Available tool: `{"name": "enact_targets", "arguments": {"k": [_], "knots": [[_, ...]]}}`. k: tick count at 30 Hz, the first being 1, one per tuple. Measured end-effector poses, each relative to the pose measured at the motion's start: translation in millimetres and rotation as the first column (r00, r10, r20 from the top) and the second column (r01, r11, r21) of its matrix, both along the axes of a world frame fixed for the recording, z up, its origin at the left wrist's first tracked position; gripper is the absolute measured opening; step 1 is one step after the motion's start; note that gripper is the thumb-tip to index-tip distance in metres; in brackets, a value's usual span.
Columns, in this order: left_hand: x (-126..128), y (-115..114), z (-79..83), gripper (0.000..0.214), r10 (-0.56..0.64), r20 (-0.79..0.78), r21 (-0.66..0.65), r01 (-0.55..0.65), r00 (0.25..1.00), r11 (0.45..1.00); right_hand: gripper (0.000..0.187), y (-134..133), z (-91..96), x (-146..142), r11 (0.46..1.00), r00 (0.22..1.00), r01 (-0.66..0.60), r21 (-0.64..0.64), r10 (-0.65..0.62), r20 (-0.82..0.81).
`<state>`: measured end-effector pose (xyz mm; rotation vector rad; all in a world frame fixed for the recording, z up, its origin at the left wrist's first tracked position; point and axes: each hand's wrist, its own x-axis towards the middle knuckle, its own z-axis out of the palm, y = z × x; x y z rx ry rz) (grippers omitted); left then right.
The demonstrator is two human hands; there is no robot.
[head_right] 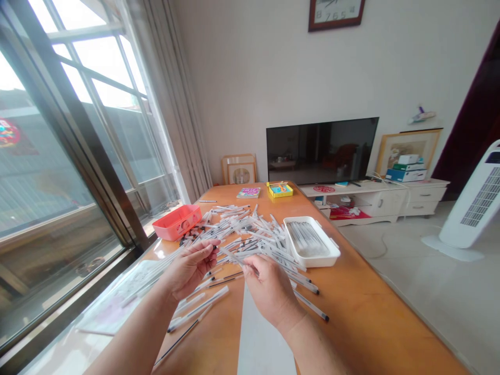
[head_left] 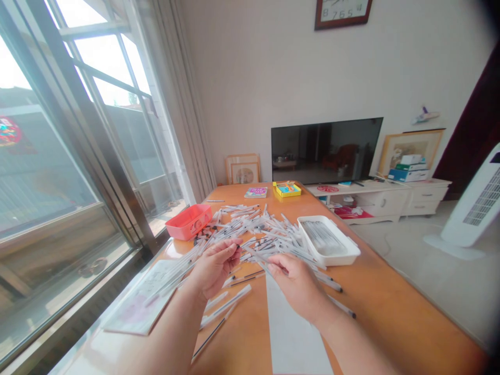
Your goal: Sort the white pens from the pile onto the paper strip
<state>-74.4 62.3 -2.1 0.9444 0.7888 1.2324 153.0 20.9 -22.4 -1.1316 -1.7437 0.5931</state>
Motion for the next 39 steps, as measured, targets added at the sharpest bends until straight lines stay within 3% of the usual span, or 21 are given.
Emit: {"name": "enact_targets", "arguments": {"k": [8,17,39], "knots": [[0.4,-1.3,0.2,0.016,-0.018,-0.099,0.07,0.025,0.995,0.997,0.02,-1.4,2.9,0.3,1.0,0.999,-0.014,0.004,0.014,0.032],[-0.2,-1.2,1.4,0.023,-0.002,-0.263,0.123,0.036,0.965,0.992,0.019,-2.1,1.1,-1.0,1.0,0.994,0.013,0.01,-0.014,0.107],[-3.7,1.1,-2.8,0.024,0.03,-0.336,0.167,0.028,0.941,0.986,0.019,-5.9,5.2,-3.2,0.999,0.99,0.029,0.016,-0.031,0.138]]}}
